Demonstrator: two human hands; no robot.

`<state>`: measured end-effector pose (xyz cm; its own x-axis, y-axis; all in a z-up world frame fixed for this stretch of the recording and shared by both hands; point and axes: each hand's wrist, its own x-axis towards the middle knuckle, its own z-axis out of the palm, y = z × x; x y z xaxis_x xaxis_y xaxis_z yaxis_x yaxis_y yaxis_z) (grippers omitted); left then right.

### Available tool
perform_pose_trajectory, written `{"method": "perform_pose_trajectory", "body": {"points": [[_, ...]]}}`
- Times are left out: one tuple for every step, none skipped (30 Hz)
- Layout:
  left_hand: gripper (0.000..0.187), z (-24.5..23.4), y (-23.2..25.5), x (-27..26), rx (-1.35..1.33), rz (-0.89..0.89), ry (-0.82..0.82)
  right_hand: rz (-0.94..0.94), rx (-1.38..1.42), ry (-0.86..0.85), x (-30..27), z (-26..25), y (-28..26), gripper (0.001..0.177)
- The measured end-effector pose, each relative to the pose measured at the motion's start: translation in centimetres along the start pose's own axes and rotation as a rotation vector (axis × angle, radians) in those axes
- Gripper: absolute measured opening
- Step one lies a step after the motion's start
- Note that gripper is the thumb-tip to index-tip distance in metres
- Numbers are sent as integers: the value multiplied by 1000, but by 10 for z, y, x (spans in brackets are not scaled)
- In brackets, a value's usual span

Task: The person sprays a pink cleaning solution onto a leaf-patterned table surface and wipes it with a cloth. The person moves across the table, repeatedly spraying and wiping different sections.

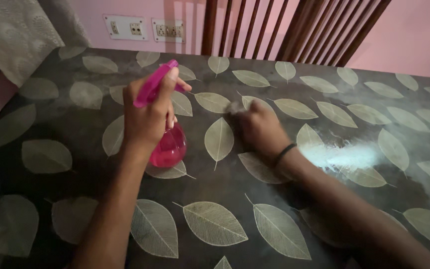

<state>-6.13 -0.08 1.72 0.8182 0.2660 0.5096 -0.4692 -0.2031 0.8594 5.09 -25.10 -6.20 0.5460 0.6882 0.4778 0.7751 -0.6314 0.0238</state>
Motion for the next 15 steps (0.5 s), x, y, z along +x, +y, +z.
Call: {"method": "perform_pose_trajectory", "body": {"points": [[45, 1, 0, 0, -18, 5, 0, -36, 153, 7, -4, -2, -17, 27], [44, 0, 0, 0, -35, 10, -1, -73, 307, 13, -9, -5, -34, 33], [43, 1, 0, 0, -52, 15, -2, -118, 340, -40, -9, -8, -48, 33], [42, 1, 0, 0, -56, 20, 0, -163, 374, -91, -8, -10, -59, 32], [41, 1, 0, 0, -60, 25, 1, -208, 409, -143, -7, -13, -65, 32], [41, 0, 0, 0, -64, 32, 4, -228, 415, -152, -5, -15, -65, 34], [41, 0, 0, 0, -60, 27, 2, -248, 422, -161, -3, -17, -61, 36], [41, 1, 0, 0, -57, 20, 2, -269, 428, -172, -1, -17, -55, 38], [41, 0, 0, 0, -54, 14, 2, -272, 390, -130, 3, -15, -47, 34], [41, 0, 0, 0, -56, 18, -1, -274, 352, -89, 7, -13, -37, 30], [41, 0, 0, 1, -58, 23, -4, -277, 314, -48, 10, -12, -26, 26], [41, 0, 0, 1, -61, 25, -6, -164, 257, -78, 11, -11, -13, 25], [41, 0, -1, 1, -49, 30, -5, -50, 199, -108, 12, -9, 0, 25], [41, 0, -1, 1, -37, 36, -4, 20, 167, -88, 10, -8, 13, 23], [42, 0, -1, 1, -25, 42, -3, 90, 135, -66, 8, -6, 25, 22]]}}
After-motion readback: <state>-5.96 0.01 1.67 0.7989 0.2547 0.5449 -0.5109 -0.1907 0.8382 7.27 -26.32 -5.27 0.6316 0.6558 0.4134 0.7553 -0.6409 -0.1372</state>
